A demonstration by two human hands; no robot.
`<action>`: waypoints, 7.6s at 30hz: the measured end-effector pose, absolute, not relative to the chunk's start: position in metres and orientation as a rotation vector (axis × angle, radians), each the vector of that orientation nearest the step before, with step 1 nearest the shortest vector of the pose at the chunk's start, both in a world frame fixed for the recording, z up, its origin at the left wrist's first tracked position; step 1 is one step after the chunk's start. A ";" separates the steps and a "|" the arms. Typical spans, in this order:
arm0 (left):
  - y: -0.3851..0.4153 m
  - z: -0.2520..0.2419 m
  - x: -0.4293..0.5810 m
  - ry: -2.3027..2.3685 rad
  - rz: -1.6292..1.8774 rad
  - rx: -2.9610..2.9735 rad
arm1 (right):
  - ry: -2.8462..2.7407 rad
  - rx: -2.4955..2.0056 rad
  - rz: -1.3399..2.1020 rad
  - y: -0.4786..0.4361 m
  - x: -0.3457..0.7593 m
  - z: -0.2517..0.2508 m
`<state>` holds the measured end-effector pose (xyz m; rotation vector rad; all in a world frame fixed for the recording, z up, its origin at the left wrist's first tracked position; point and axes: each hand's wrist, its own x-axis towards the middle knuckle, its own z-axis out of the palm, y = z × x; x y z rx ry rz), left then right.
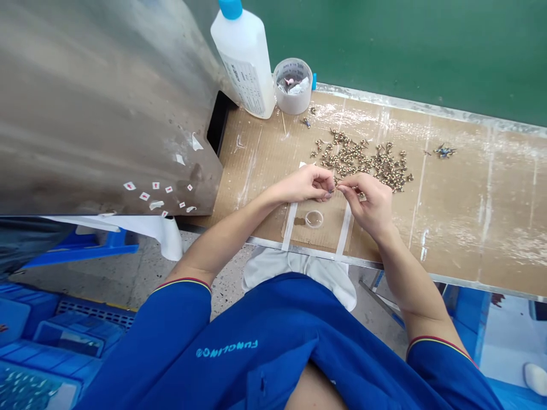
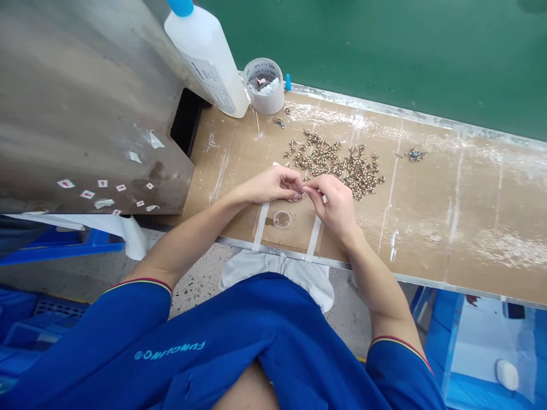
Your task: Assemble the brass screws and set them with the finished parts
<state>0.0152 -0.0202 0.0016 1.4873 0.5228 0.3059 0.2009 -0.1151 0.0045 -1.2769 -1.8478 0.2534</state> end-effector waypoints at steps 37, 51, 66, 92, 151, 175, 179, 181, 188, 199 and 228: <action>0.003 0.011 -0.005 0.749 0.631 1.498 | -1.846 -1.500 0.449 -0.109 0.206 -0.006; -0.002 0.011 -0.001 0.766 0.650 1.462 | -1.871 -1.503 0.298 -0.105 0.211 -0.011; -0.008 0.007 0.007 0.770 0.579 1.480 | -1.745 -1.589 0.492 -0.104 0.213 -0.015; -0.008 0.004 0.009 0.770 0.568 1.501 | -1.985 -1.578 0.328 -0.109 0.207 -0.017; -0.021 0.008 0.015 0.589 0.571 1.564 | -1.166 -1.446 1.046 -0.104 0.214 -0.010; -0.022 0.000 0.017 0.515 0.611 1.526 | -1.144 -1.389 1.175 -0.103 0.210 -0.008; -0.022 -0.001 0.018 0.534 0.612 1.503 | -1.234 -1.398 1.091 -0.104 0.210 -0.010; -0.023 0.000 0.019 0.550 0.617 1.497 | -1.263 -1.418 1.027 -0.104 0.209 -0.009; -0.024 0.000 0.020 0.611 0.623 1.509 | -1.224 -1.422 0.989 -0.104 0.209 -0.010; -0.023 0.000 0.017 0.575 0.622 1.547 | -1.328 -1.415 0.888 -0.105 0.206 -0.008; -0.022 -0.002 0.018 0.570 0.664 1.551 | -1.295 -1.429 0.889 -0.107 0.204 -0.010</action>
